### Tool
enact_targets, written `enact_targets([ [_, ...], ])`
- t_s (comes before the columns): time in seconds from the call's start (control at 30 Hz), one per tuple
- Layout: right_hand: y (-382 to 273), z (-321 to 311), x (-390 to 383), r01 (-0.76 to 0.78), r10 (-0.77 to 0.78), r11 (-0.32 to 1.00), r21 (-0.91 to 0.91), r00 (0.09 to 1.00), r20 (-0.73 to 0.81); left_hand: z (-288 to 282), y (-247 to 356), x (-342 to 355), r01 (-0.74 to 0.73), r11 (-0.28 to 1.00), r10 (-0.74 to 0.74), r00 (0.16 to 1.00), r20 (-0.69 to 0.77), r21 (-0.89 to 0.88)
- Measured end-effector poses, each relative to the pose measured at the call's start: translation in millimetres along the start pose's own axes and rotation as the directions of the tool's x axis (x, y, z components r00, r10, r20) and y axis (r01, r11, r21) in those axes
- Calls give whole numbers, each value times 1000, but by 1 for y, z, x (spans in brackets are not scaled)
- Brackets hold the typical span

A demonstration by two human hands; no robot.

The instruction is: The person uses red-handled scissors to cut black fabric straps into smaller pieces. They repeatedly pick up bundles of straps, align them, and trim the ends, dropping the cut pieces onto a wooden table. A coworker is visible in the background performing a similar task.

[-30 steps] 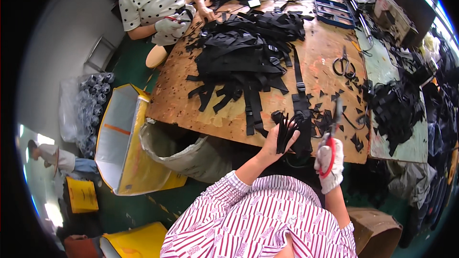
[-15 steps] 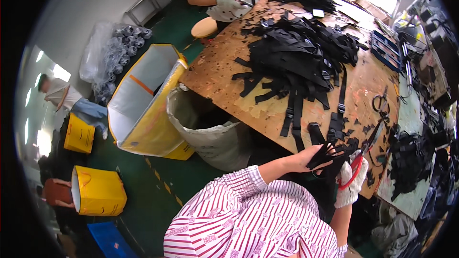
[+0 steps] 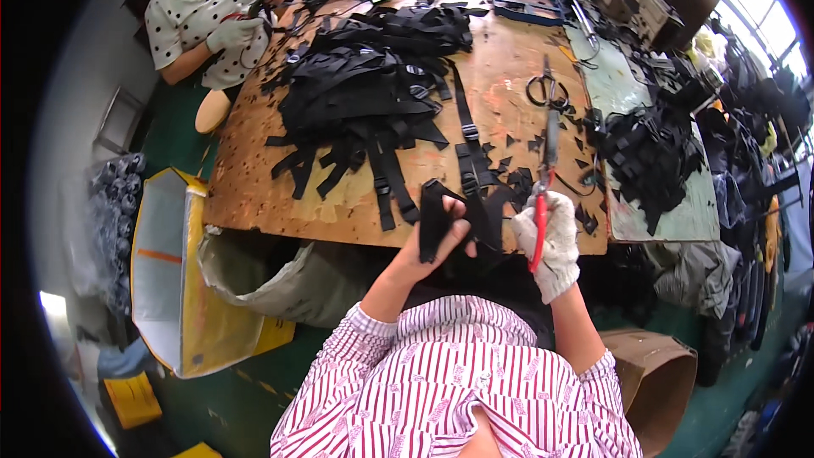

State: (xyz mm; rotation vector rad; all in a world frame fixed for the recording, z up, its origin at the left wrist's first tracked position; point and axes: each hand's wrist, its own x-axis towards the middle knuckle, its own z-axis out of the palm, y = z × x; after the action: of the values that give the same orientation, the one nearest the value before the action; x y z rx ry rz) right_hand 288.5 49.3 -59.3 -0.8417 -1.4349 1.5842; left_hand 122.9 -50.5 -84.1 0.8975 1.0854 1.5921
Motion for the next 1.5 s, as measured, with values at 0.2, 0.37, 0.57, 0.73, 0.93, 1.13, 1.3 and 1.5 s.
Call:
enact_targets([
  [0.2, 4, -7, -39, -224, 235, 963, -150, 970, 62, -1, 10, 9, -96, 995, 100, 982, -157, 33],
  [0.37, 3, -23, -52, -218, 351, 831, -512, 920, 177, -2, 8, 8, -110, 988, 131, 967, -219, 108],
  [0.57, -1, -22, -55, -182, 358, 811, -556, 906, 225, 6, 11, 8, -97, 976, 144, 960, -239, 196],
  [0.73, 6, -14, -49, -165, 313, 847, -506, 923, 223, 15, 11, 3, -25, 991, 57, 965, -254, 129],
  [0.93, -1, -17, -49, -74, 285, 780, -622, 926, 248, 20, 8, 1, -93, 993, 110, 948, -299, 72],
  [1.13, -2, -14, -51, -70, 269, 769, -635, 937, 222, 26, 5, 0, -90, 987, 125, 951, -282, 135],
  [1.3, 15, -13, -53, -103, 252, 825, -555, 947, 199, 26, 5, 1, -32, 998, 49, 946, -322, 59],
  [1.5, 1, 0, -59, -428, 452, 889, -165, 878, 156, 20, 7, 1, -7, 983, 60, 956, -286, 184],
])
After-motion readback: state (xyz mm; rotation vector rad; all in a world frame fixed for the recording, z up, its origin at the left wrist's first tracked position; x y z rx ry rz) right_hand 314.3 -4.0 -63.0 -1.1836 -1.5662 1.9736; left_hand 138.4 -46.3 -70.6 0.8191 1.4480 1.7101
